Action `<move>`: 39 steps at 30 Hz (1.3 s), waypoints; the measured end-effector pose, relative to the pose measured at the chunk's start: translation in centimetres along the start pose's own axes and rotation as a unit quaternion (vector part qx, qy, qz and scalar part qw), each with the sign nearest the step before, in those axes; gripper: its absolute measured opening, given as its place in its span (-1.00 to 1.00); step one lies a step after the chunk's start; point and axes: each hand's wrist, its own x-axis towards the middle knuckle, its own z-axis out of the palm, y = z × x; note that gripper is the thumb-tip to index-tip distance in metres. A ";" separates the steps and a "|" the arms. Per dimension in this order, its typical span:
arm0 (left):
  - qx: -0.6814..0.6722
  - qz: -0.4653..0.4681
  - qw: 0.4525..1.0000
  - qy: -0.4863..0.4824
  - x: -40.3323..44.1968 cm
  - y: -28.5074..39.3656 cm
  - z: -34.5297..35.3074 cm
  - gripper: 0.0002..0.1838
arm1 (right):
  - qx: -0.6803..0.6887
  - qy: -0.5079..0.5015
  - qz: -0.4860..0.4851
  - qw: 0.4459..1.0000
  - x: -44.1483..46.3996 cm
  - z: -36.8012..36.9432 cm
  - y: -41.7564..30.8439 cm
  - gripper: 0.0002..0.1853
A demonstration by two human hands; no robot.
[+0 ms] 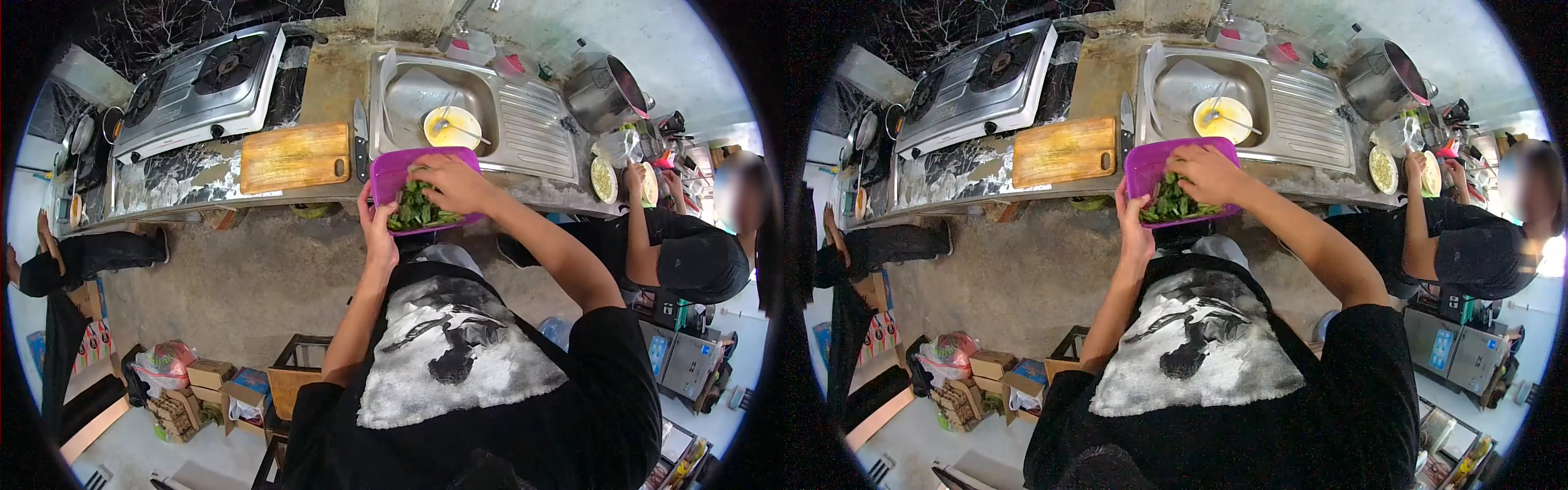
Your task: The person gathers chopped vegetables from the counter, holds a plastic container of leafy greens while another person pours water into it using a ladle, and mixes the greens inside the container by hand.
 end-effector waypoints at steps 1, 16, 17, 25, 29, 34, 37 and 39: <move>0.002 -0.003 1.000 0.000 0.0 -0.4 -0.4 -0.29 | 0.002 -0.001 0.002 1.000 -0.4 0.3 0.0 -0.54; -0.007 0.005 0.999 0.033 0.1 -3.0 0.0 -0.33 | 0.149 -0.113 0.294 0.937 -2.7 5.8 0.5 0.05; -0.015 0.003 1.000 0.023 0.1 -3.5 0.4 -0.33 | 0.170 -0.112 0.287 0.936 -2.5 5.9 0.6 0.06; 0.043 0.009 0.999 0.030 -0.6 -3.6 0.1 -0.31 | 0.174 -0.097 0.318 0.927 -0.2 5.3 -3.5 0.03; 0.039 0.008 0.997 0.059 -0.9 -3.9 -0.1 -0.36 | 0.154 -0.140 0.249 0.946 1.3 5.5 -3.5 -0.04; 0.021 -0.005 0.996 0.086 -0.4 -4.1 -1.2 -0.35 | 0.175 -0.106 0.180 0.962 2.3 7.0 -3.6 -0.29; 0.009 -0.012 0.997 0.070 -0.9 -2.6 -0.7 -0.36 | 0.192 -0.059 0.134 0.970 2.5 6.7 -3.7 -0.44; -0.004 -0.015 0.999 0.049 -0.9 -2.0 -0.4 -0.36 | 0.101 -0.133 0.126 0.978 3.0 5.9 -3.9 -0.53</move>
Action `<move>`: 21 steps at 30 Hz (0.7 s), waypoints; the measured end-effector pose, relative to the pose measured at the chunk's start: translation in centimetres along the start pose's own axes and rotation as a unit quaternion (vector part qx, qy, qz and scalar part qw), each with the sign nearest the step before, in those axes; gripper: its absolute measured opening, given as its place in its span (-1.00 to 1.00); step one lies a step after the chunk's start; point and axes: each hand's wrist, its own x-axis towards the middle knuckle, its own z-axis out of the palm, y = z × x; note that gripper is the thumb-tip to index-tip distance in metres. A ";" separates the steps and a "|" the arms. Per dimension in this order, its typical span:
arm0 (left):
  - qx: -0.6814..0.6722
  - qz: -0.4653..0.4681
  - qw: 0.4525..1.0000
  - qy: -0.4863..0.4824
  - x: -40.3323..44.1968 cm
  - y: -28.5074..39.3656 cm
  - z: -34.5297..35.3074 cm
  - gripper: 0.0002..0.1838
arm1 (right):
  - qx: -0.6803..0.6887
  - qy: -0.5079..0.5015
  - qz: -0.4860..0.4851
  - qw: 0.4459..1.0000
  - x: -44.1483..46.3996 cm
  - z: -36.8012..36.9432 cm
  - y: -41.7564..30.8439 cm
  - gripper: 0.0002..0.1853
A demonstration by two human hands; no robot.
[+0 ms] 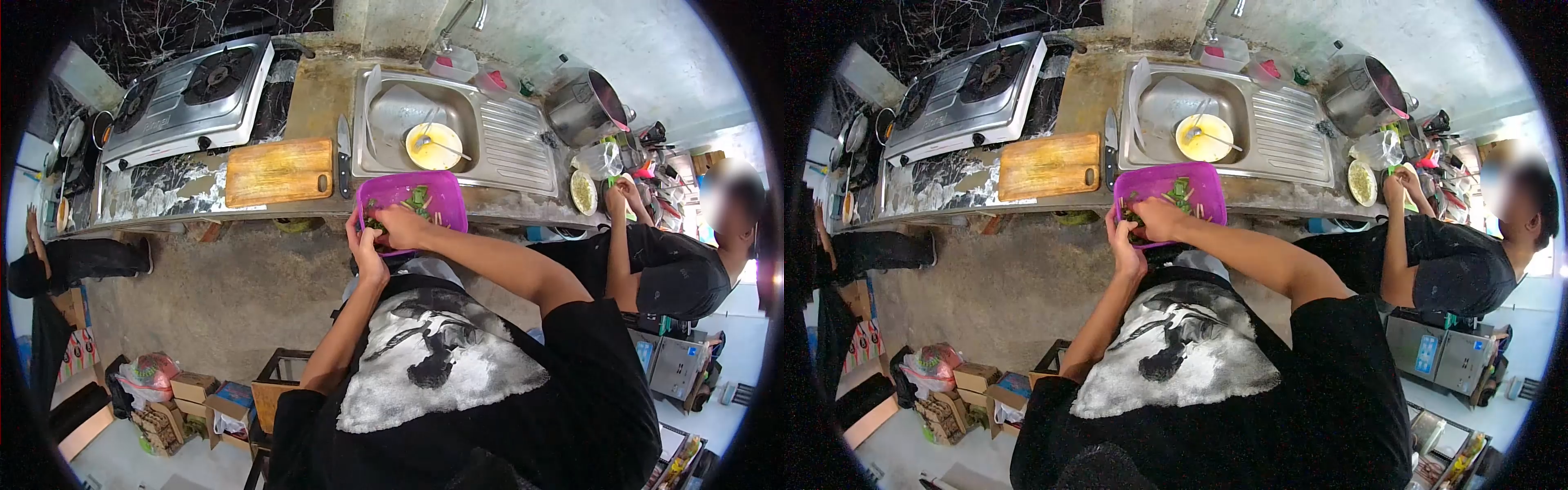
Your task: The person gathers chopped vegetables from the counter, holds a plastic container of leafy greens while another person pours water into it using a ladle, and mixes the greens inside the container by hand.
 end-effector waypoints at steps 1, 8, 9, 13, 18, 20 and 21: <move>0.002 0.000 1.000 0.000 0.2 -0.3 -0.2 -0.36 | 0.002 0.001 0.000 1.000 0.1 0.1 0.2 -0.53; -0.043 -0.018 0.998 -0.033 1.1 -0.3 -0.9 -0.42 | -0.186 -0.013 -0.071 0.980 0.9 -0.9 1.4 -0.67; -0.050 -0.029 0.998 -0.039 1.2 -0.3 -1.0 -0.42 | -0.203 -0.025 -0.080 0.976 1.2 -1.1 1.6 -0.61; -0.056 -0.066 0.994 -0.073 1.9 -0.4 -2.1 -0.40 | -0.237 -0.082 -0.036 0.967 1.6 -2.7 0.7 -0.51; -0.056 -0.039 0.997 -0.046 1.7 0.4 -1.4 -0.37 | -0.237 0.085 -0.209 0.945 1.0 -2.3 2.1 -0.39; -0.052 -0.030 0.997 -0.049 1.5 0.5 -1.3 -0.36 | -0.230 0.108 -0.235 0.938 0.2 -2.3 1.9 -0.31; -0.048 -0.037 0.997 -0.048 1.5 0.6 -1.2 -0.35 | -0.201 0.125 -0.248 0.940 -0.1 -2.3 1.7 -0.27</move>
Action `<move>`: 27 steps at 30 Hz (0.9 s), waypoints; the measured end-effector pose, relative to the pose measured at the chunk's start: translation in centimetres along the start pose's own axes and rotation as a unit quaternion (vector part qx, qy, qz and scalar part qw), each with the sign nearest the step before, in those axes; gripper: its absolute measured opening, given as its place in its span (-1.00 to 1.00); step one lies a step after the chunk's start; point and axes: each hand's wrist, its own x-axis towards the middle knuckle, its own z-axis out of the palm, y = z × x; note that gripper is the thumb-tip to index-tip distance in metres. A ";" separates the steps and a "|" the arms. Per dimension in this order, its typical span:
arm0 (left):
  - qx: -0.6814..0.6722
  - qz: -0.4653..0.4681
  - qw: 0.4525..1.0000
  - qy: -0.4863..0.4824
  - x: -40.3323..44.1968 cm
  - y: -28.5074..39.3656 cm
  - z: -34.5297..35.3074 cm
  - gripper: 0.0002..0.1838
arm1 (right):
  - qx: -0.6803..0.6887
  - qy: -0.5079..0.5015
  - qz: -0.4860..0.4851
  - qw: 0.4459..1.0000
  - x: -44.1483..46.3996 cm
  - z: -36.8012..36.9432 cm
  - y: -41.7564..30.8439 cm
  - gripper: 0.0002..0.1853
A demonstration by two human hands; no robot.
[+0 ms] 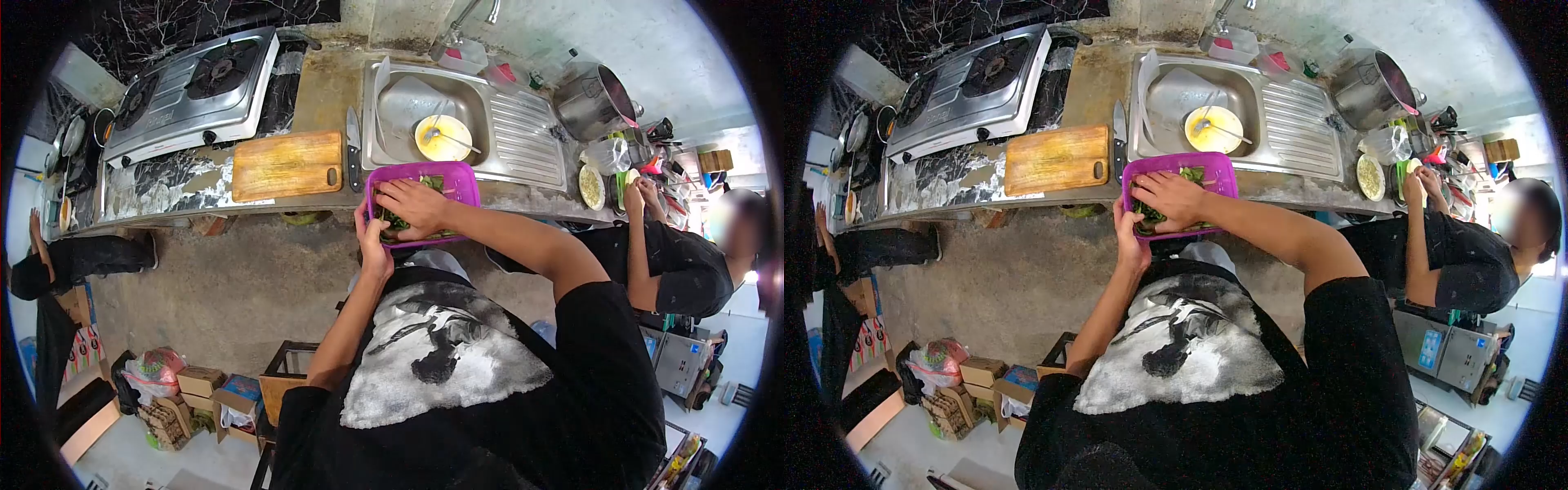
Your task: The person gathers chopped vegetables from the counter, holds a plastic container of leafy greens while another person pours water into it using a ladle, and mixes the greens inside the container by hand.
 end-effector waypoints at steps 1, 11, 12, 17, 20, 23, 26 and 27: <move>0.004 -0.007 1.000 0.002 0.0 0.2 0.1 -0.34 | 0.025 0.025 -0.005 0.999 -0.1 -0.2 -0.1 -0.23; 0.014 -0.041 0.998 -0.035 -1.0 0.2 0.8 -0.30 | -0.019 -0.103 -0.107 0.989 -1.7 0.4 0.8 -0.43; 0.013 -0.044 0.998 -0.036 -1.0 0.2 0.7 -0.30 | -0.019 -0.105 -0.105 0.989 -1.7 0.9 0.6 -0.43; 0.012 -0.059 0.996 -0.071 -0.9 0.6 0.4 -0.29 | -0.059 -0.047 -0.132 0.988 -2.0 4.1 1.0 -0.57; 0.008 -0.065 0.994 -0.093 -1.0 0.2 0.2 -0.31 | -0.036 -0.197 -0.009 0.980 -1.8 2.8 0.1 -0.62; 0.043 -0.069 0.992 -0.097 -0.5 -0.9 -0.6 -0.31 | 0.003 -0.150 0.053 0.987 -2.2 3.6 0.3 -0.62; 0.016 -0.078 0.993 -0.091 -0.6 -0.7 -0.2 -0.33 | -0.013 -0.222 0.111 0.969 -1.4 2.4 0.3 -0.58; 0.000 -0.086 0.993 -0.085 -0.7 -0.5 -0.1 -0.34 | -0.010 -0.220 0.113 0.969 -1.5 2.6 0.3 -0.58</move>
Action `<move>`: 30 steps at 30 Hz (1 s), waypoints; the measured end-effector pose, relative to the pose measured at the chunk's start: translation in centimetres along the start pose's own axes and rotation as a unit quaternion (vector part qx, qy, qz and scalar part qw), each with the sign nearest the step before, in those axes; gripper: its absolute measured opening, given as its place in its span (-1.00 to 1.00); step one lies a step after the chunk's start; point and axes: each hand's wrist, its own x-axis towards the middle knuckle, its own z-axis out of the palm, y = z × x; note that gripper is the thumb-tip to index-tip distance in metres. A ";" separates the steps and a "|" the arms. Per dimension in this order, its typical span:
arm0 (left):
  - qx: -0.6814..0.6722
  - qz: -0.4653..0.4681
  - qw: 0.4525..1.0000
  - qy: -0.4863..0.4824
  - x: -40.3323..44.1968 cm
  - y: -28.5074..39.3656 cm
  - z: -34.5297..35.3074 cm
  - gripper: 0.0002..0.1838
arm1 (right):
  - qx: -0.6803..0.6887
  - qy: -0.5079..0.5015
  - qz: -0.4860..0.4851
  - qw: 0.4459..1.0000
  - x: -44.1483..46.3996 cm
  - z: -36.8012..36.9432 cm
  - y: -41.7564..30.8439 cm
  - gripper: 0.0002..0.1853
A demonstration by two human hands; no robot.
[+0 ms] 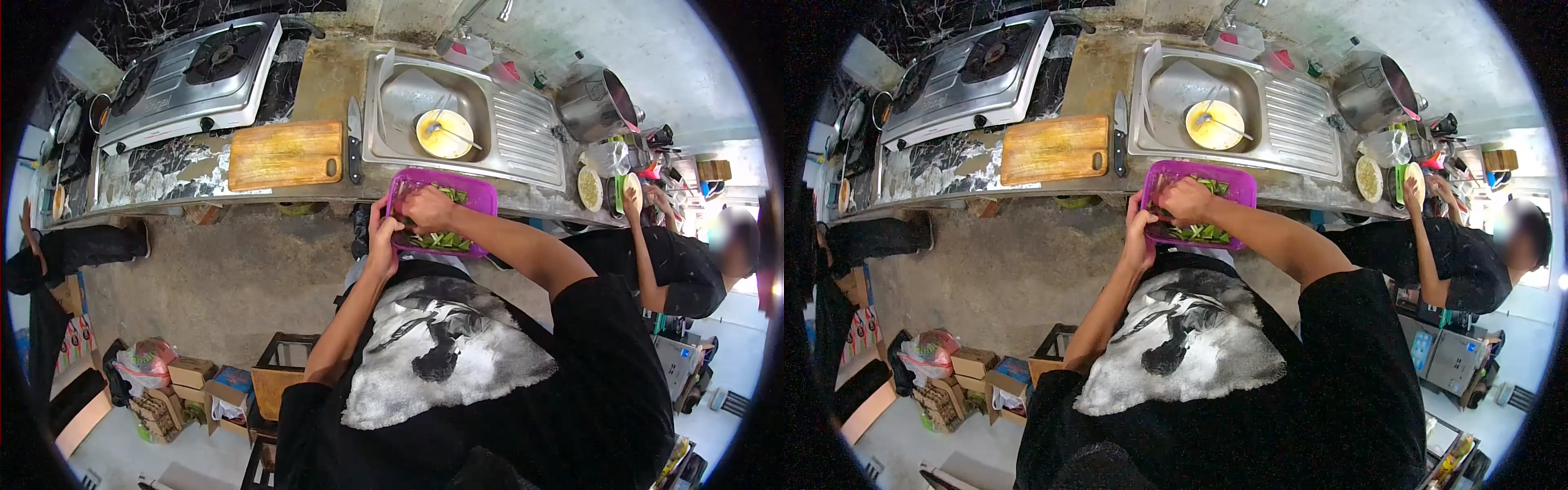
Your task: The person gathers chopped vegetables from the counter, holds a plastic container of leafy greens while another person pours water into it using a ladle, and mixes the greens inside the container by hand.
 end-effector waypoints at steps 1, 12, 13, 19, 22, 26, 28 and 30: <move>0.003 0.000 1.000 -0.002 0.4 -0.1 -0.3 -0.34 | 0.022 0.021 0.004 1.000 0.2 0.1 0.3 -0.56; 0.028 0.044 0.998 0.031 1.4 0.3 0.5 -0.34 | 0.033 0.189 -0.137 0.972 -2.2 -2.3 1.3 -0.44; 0.036 0.032 0.998 0.028 1.0 0.7 1.2 -0.33 | 0.008 0.187 -0.173 0.967 -2.5 -2.0 1.7 -0.44; 0.088 0.031 0.995 -0.019 0.3 1.5 2.1 -0.29 | -0.082 0.173 -0.183 0.964 -1.7 1.6 2.1 -0.38; 0.078 0.021 0.996 -0.023 0.9 0.5 1.0 -0.29 | -0.081 0.203 -0.212 0.952 -1.1 2.1 2.4 -0.43; 0.058 0.006 0.998 -0.026 0.6 0.8 1.7 -0.30 | -0.070 0.133 -0.149 0.977 -0.9 1.8 1.9 -0.54; 0.039 -0.005 0.999 -0.023 0.4 0.8 2.0 -0.32 | -0.068 0.127 -0.125 0.982 -0.8 1.9 2.0 -0.59; 0.046 -0.010 0.999 -0.019 0.7 0.4 1.5 -0.33 | -0.046 0.099 -0.107 0.988 -0.7 1.3 1.9 -0.67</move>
